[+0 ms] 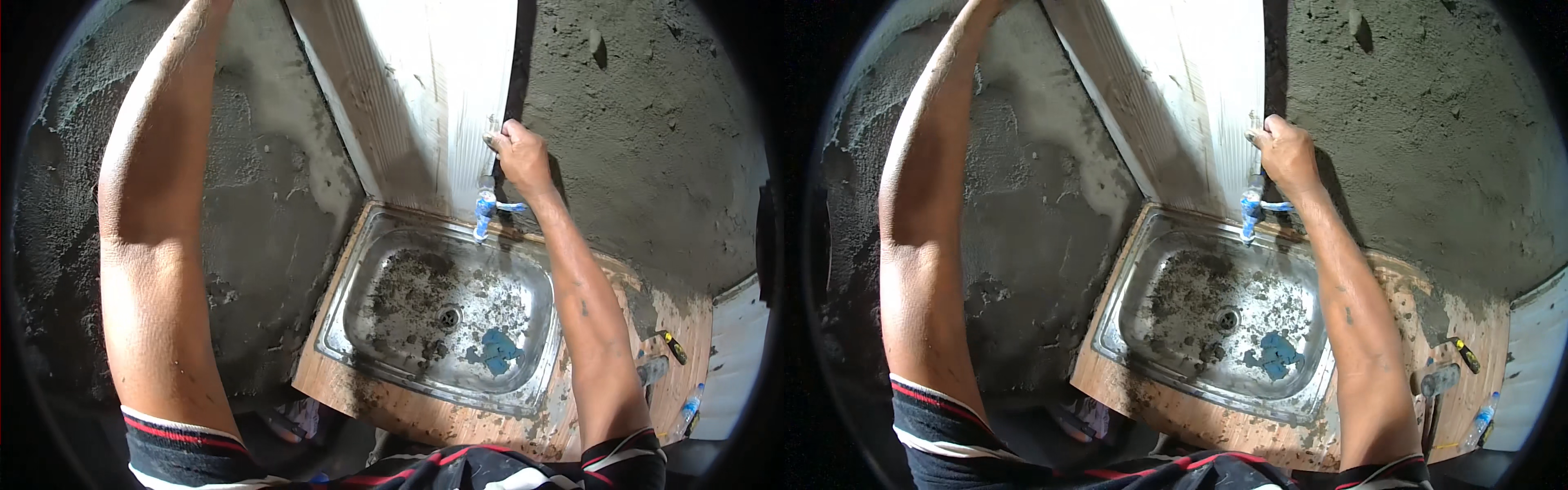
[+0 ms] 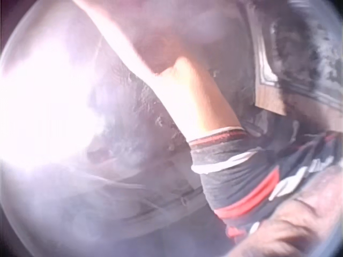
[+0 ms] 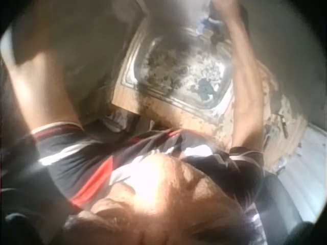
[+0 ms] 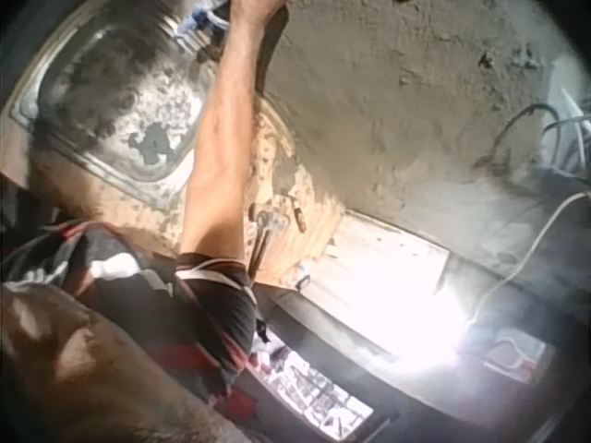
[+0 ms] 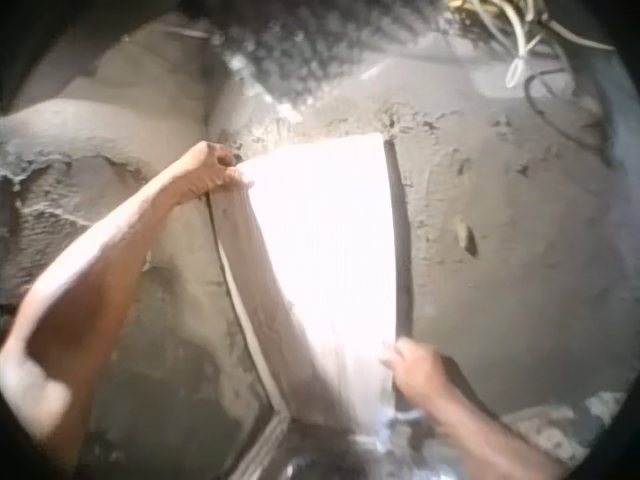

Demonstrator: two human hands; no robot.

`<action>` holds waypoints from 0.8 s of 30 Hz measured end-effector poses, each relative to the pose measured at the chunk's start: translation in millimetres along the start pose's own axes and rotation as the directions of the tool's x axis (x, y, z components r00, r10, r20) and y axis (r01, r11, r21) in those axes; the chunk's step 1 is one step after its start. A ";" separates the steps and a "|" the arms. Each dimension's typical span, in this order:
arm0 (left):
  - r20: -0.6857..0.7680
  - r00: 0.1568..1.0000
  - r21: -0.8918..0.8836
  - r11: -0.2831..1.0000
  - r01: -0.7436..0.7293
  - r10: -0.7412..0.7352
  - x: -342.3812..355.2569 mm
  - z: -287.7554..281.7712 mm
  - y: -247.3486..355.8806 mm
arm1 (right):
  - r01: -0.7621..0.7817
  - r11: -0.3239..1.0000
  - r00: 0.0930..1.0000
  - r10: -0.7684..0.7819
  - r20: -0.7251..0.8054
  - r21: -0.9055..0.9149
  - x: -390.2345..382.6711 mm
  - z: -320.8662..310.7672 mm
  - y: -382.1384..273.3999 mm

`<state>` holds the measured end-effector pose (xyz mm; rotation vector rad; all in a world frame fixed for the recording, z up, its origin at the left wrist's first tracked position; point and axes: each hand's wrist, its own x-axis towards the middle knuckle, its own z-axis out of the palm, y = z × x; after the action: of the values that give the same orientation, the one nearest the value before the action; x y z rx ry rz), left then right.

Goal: The person mixes mortar in a bucket, applies it to a wall surface near a sink using a trowel, and positions a panel against the wall.

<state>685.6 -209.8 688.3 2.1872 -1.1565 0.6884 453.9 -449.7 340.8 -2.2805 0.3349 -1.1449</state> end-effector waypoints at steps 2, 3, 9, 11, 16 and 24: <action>-0.007 1.000 -0.051 0.999 0.003 -0.004 -2.8 4.5 0.7 | -0.087 0.995 0.994 0.084 0.064 0.054 -1.9 -2.9 -2.2; -0.007 1.000 -0.051 0.999 -0.005 0.005 -1.2 4.0 6.3 | -0.042 0.999 0.997 0.042 0.071 -0.015 -0.6 -6.1 0.4; -0.096 0.991 -0.086 0.991 -0.101 0.093 -5.7 4.9 4.7 | -0.012 0.998 1.000 0.012 -0.002 0.065 0.3 -0.9 2.9; -0.046 0.999 -0.045 0.999 0.004 -0.007 -9.6 13.0 14.9 | -0.022 0.998 0.999 0.019 0.042 0.066 -0.5 -4.7 17.6; -0.069 0.998 0.115 0.993 0.000 0.008 -5.8 -2.1 12.0 | 0.027 1.000 1.000 -0.027 0.002 -0.007 1.9 -1.2 2.4; 0.006 0.996 0.074 0.994 -0.086 0.086 -11.5 2.0 18.8 | -0.042 0.992 0.998 0.036 0.053 0.117 2.5 -4.0 11.5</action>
<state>664.3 -213.4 683.7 2.2101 -1.2513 0.7768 452.6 -461.6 337.7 -2.1861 0.2837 -1.0574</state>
